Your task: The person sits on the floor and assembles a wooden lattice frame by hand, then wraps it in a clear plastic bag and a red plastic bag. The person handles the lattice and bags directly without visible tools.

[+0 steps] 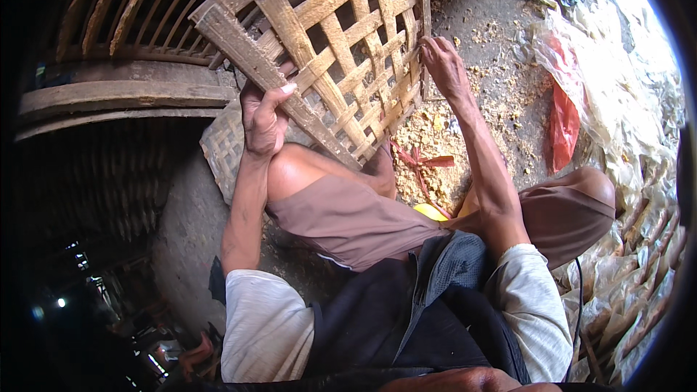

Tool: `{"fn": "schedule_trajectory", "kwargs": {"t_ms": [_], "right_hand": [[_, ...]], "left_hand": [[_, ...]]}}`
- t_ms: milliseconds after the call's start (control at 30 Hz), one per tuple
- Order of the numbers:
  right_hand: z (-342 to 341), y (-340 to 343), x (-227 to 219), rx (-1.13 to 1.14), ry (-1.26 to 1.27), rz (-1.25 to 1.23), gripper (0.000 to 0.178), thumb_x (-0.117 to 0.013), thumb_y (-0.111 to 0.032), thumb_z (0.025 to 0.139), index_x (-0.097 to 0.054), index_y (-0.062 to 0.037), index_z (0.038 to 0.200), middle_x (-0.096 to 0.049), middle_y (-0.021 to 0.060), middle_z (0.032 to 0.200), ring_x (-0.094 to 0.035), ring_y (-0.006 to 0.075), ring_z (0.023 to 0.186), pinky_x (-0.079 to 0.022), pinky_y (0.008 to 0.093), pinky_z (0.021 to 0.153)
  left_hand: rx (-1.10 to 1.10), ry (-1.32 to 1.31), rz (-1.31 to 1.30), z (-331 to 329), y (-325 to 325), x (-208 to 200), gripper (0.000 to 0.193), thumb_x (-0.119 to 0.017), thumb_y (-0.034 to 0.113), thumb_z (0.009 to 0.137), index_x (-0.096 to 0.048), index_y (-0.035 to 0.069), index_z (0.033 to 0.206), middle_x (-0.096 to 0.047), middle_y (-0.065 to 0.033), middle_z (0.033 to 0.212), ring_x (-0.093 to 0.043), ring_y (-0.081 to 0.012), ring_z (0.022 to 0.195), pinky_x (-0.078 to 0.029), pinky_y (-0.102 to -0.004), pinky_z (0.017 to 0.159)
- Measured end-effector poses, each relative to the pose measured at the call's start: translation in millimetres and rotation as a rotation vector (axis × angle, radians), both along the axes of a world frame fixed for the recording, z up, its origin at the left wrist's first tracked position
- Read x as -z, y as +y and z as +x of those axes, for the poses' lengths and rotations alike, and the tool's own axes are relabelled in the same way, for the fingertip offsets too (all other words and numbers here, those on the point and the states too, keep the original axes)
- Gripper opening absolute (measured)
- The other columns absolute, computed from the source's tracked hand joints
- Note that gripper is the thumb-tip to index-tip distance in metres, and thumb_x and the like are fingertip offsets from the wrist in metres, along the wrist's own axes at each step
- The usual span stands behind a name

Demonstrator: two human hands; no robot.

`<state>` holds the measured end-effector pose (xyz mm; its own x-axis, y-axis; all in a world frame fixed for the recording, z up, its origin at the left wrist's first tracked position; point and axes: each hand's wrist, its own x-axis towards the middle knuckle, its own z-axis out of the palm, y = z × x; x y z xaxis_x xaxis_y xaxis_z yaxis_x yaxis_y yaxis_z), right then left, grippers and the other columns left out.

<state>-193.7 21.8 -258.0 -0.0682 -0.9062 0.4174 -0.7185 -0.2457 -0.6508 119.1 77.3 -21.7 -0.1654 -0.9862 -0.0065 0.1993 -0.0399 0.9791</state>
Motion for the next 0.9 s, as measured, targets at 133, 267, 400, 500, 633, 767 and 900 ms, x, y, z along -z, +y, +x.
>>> {"fn": "schedule_trajectory", "kwargs": {"t_ms": [133, 267, 400, 500, 633, 767, 900], "right_hand": [[-1, 2, 16, -0.07, 0.115, -0.038, 0.017, -0.06, -0.012, 0.102, -0.061, -0.0029, 0.117, -0.064, 0.0151, 0.11, -0.063, 0.0334, 0.105, -0.055, 0.0413, 0.092], [-4, -2, 24, -0.062, 0.205, -0.012, 0.021, -0.056, 0.004, 0.095, -0.058, -0.0024, 0.115, -0.063, 0.0177, 0.112, -0.064, 0.0339, 0.111, -0.059, 0.0406, 0.093], [4, 0, 23, -0.022, 0.122, 0.009, 0.023, -0.06, -0.002, 0.095, -0.06, -0.0049, 0.118, -0.064, 0.0151, 0.112, -0.065, 0.0319, 0.111, -0.06, 0.0393, 0.092], [2, 2, 26, -0.037, 0.102, -0.085, 0.026, -0.062, -0.006, 0.095, -0.061, -0.0068, 0.121, -0.065, 0.013, 0.113, -0.065, 0.0305, 0.111, -0.059, 0.0393, 0.091], [-3, -1, 31, -0.065, 0.163, -0.087, 0.025, -0.061, -0.004, 0.096, -0.061, -0.0071, 0.121, -0.065, 0.0123, 0.114, -0.065, 0.03, 0.111, -0.059, 0.0391, 0.091], [5, -1, 30, -0.011, 0.23, -0.019, 0.02, -0.058, -0.006, 0.1, -0.06, -0.0052, 0.12, -0.063, 0.0136, 0.111, -0.063, 0.0303, 0.105, -0.058, 0.0405, 0.087], [-6, -7, 37, 0.063, 0.308, 0.031, 0.016, -0.056, -0.007, 0.102, -0.058, -0.0032, 0.118, -0.061, 0.0149, 0.109, -0.062, 0.0303, 0.104, -0.057, 0.0407, 0.084]], "left_hand": [[0.021, -0.039, 0.041, -4, -3, 3, 0.045, -0.063, -0.001, 0.09, -0.059, -0.004, 0.135, -0.064, -0.0151, 0.135, -0.062, -0.0229, 0.124, -0.051, -0.039, 0.11], [0.026, -0.083, -0.013, 5, -17, 18, 0.042, -0.064, -0.001, 0.09, -0.062, -0.003, 0.132, -0.065, -0.0138, 0.132, -0.063, -0.0201, 0.12, -0.05, -0.0359, 0.108], [0.01, -0.099, -0.012, 8, -16, 20, 0.042, -0.063, -0.001, 0.09, -0.062, -0.003, 0.132, -0.065, -0.0138, 0.132, -0.063, -0.0194, 0.12, -0.049, -0.0354, 0.109], [0.011, -0.098, -0.016, -2, -15, 14, 0.042, -0.063, -0.001, 0.091, -0.061, -0.004, 0.133, -0.065, -0.0148, 0.135, -0.062, -0.0201, 0.123, -0.049, -0.0361, 0.11], [0.086, -0.193, -0.071, -1, -17, 13, 0.056, -0.055, -0.004, 0.092, -0.045, -0.001, 0.148, -0.049, -0.0255, 0.151, -0.056, -0.0332, 0.136, -0.054, -0.0491, 0.111], [0.101, -0.232, -0.055, 0, -16, 11, 0.057, -0.055, -0.003, 0.093, -0.045, -0.001, 0.148, -0.05, -0.0243, 0.151, -0.056, -0.032, 0.136, -0.054, -0.049, 0.111], [0.126, -0.283, -0.091, -7, -21, 14, 0.053, -0.056, -0.002, 0.094, -0.047, -0.001, 0.146, -0.051, -0.023, 0.151, -0.057, -0.0303, 0.135, -0.055, -0.0485, 0.11]]}}
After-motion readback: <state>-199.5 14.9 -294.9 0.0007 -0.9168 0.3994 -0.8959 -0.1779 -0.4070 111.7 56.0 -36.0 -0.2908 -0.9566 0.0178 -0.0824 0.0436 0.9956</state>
